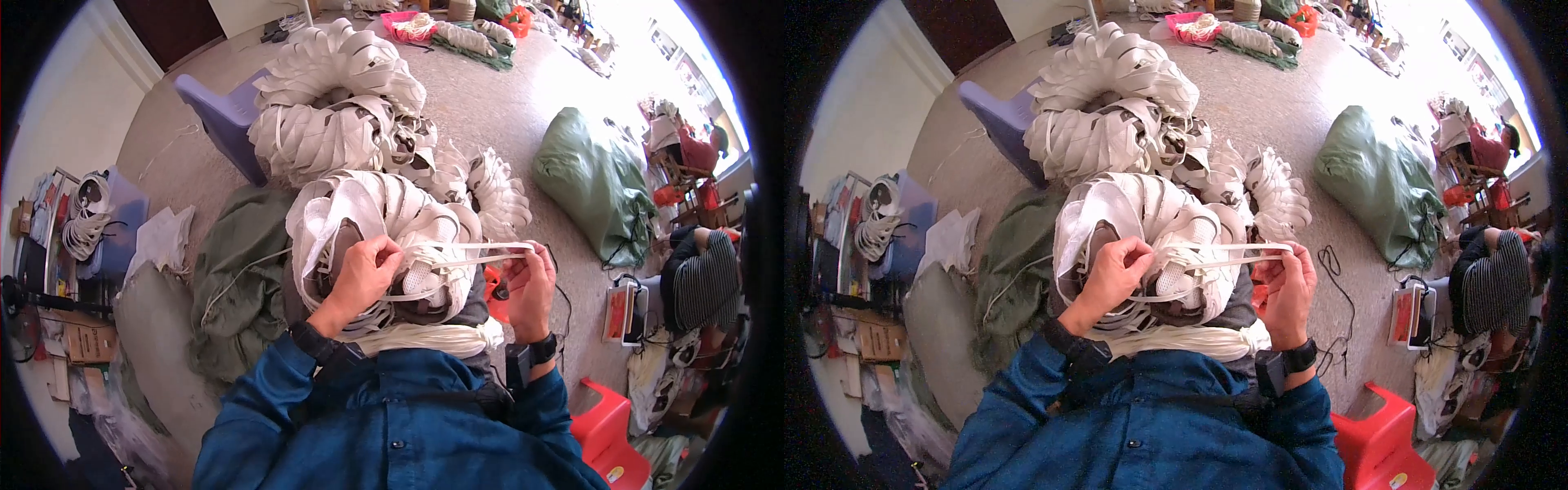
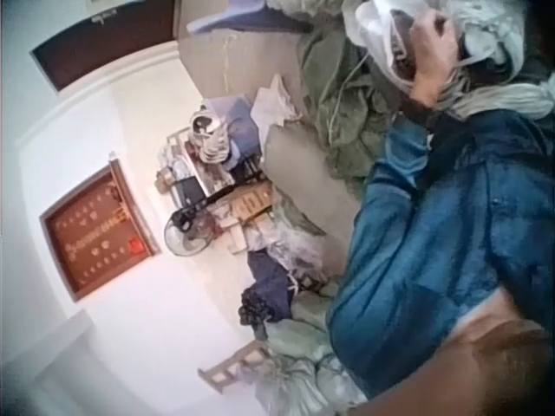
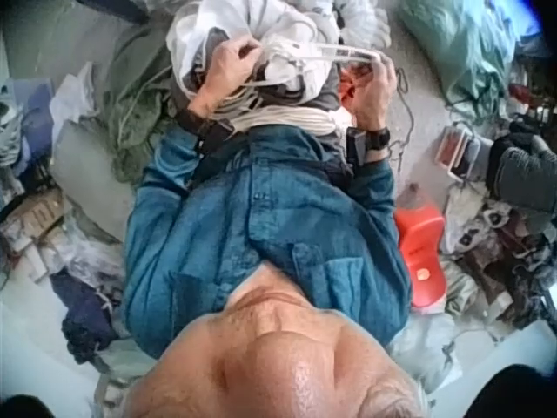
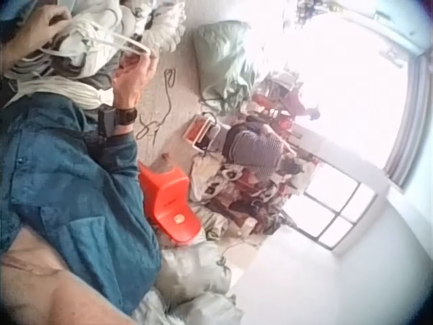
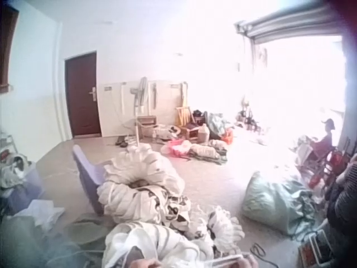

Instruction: The recorder is threading and lacing white shoe uppers in a workshop.

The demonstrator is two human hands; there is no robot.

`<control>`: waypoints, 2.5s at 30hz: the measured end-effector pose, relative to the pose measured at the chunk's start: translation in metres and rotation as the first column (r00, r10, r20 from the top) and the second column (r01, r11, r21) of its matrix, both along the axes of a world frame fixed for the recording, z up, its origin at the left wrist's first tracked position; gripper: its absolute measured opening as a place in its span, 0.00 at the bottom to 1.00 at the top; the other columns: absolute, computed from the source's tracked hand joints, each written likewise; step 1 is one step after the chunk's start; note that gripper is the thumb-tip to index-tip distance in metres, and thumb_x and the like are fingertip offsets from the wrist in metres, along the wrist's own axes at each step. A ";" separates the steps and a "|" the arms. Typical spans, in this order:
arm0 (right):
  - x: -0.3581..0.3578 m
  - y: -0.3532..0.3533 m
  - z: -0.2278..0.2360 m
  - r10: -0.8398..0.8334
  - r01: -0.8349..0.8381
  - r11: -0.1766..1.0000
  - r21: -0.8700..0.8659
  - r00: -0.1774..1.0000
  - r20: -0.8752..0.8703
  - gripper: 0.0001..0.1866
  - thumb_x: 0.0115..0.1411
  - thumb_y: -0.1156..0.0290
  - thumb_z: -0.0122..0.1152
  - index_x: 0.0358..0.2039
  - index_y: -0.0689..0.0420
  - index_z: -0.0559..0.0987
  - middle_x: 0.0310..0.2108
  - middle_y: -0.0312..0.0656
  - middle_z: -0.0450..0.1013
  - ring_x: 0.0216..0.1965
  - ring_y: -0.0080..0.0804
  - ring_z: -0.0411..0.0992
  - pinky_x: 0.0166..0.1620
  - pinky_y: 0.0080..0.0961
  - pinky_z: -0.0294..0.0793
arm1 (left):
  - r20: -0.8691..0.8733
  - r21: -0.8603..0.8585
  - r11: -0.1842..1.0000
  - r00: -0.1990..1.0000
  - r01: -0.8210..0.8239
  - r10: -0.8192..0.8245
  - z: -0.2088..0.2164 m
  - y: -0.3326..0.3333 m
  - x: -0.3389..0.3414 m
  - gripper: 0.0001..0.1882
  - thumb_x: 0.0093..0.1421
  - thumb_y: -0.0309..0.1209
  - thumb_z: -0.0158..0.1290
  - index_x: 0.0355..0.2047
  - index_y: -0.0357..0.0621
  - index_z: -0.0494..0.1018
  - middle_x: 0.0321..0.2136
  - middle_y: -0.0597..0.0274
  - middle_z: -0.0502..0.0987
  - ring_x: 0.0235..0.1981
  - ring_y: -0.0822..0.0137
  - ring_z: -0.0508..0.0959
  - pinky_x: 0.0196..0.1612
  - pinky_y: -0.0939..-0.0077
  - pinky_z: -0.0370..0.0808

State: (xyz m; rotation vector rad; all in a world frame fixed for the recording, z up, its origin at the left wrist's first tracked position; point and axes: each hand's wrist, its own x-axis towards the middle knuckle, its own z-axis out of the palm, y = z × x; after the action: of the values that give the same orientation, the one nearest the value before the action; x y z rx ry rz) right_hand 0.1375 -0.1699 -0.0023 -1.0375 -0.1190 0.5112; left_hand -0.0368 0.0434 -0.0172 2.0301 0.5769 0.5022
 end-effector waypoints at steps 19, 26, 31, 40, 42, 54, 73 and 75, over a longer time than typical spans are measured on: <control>-0.010 0.094 0.071 0.367 -0.211 0.929 -0.305 0.642 0.673 0.09 0.64 0.82 0.50 0.44 0.61 0.74 0.35 0.40 0.75 0.35 0.25 0.75 0.38 0.24 0.75 | 0.001 0.203 0.979 1.000 -0.017 0.017 -0.006 -0.011 0.003 0.05 0.57 0.24 0.57 0.33 0.36 0.77 0.29 0.50 0.76 0.31 0.49 0.78 0.35 0.64 0.74; -0.030 0.135 0.094 0.381 0.064 0.924 -0.376 -0.210 0.900 0.15 0.54 0.85 0.52 0.43 0.60 0.75 0.41 0.49 0.72 0.38 0.51 0.75 0.39 0.41 0.75 | -0.035 0.408 0.913 0.999 0.015 -0.001 -0.002 -0.026 0.005 0.06 0.58 0.29 0.57 0.30 0.39 0.77 0.30 0.53 0.75 0.36 0.50 0.78 0.43 0.60 0.74; -0.042 0.109 0.071 0.448 0.118 0.885 -0.450 0.042 0.893 0.10 0.56 0.81 0.55 0.39 0.59 0.76 0.34 0.48 0.71 0.36 0.49 0.74 0.37 0.42 0.74 | -0.018 0.410 0.912 1.000 -0.004 0.013 -0.011 -0.032 -0.014 0.08 0.59 0.27 0.55 0.37 0.37 0.75 0.34 0.46 0.73 0.40 0.45 0.76 0.42 0.55 0.74; -0.066 0.067 -0.001 0.696 0.245 0.678 -0.692 0.088 0.713 0.06 0.58 0.72 0.61 0.35 0.58 0.77 0.30 0.45 0.71 0.34 0.47 0.73 0.38 0.40 0.72 | 0.016 0.243 0.969 0.999 -0.051 0.048 -0.014 -0.027 -0.008 0.07 0.63 0.26 0.48 0.35 0.33 0.73 0.33 0.44 0.73 0.37 0.44 0.75 0.41 0.56 0.73; -0.067 0.077 -0.014 0.688 0.265 0.680 -0.684 0.094 0.720 0.05 0.58 0.72 0.61 0.34 0.58 0.77 0.30 0.45 0.71 0.33 0.47 0.73 0.38 0.41 0.72 | 0.034 0.161 0.986 0.999 -0.030 0.025 -0.014 -0.027 -0.007 0.07 0.61 0.25 0.50 0.36 0.33 0.73 0.34 0.42 0.73 0.39 0.41 0.74 0.43 0.54 0.73; -0.007 -0.093 -0.003 0.786 0.277 0.344 -0.897 0.437 0.437 0.04 0.55 0.74 0.61 0.26 0.61 0.77 0.23 0.49 0.73 0.27 0.49 0.74 0.30 0.39 0.72 | 0.099 0.121 0.989 0.992 -0.088 0.076 -0.008 -0.027 -0.011 0.07 0.60 0.26 0.57 0.34 0.34 0.78 0.33 0.48 0.78 0.33 0.50 0.79 0.38 0.64 0.75; -0.043 0.001 -0.031 0.574 0.173 0.709 -0.683 0.421 0.703 0.12 0.56 0.77 0.60 0.42 0.60 0.75 0.40 0.49 0.73 0.44 0.50 0.72 0.49 0.40 0.71 | 0.096 -0.327 0.941 0.988 -0.085 0.122 0.001 -0.016 0.017 0.08 0.66 0.29 0.51 0.39 0.36 0.75 0.28 0.59 0.78 0.25 0.72 0.75 0.31 0.75 0.73; -0.036 0.003 -0.037 0.556 0.026 0.730 -0.683 0.558 0.616 0.07 0.56 0.76 0.61 0.35 0.62 0.75 0.35 0.47 0.73 0.39 0.45 0.74 0.43 0.35 0.73 | 0.048 -0.255 0.965 0.996 -0.056 0.070 0.002 -0.018 0.011 0.08 0.65 0.28 0.53 0.39 0.36 0.75 0.31 0.58 0.77 0.27 0.72 0.75 0.32 0.75 0.73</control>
State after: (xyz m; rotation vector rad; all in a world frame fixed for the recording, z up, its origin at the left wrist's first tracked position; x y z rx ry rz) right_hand 0.1018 -0.1665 -0.0391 -1.9065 -1.0206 0.3328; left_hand -0.0258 0.0257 -0.0149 1.7539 0.6391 0.4962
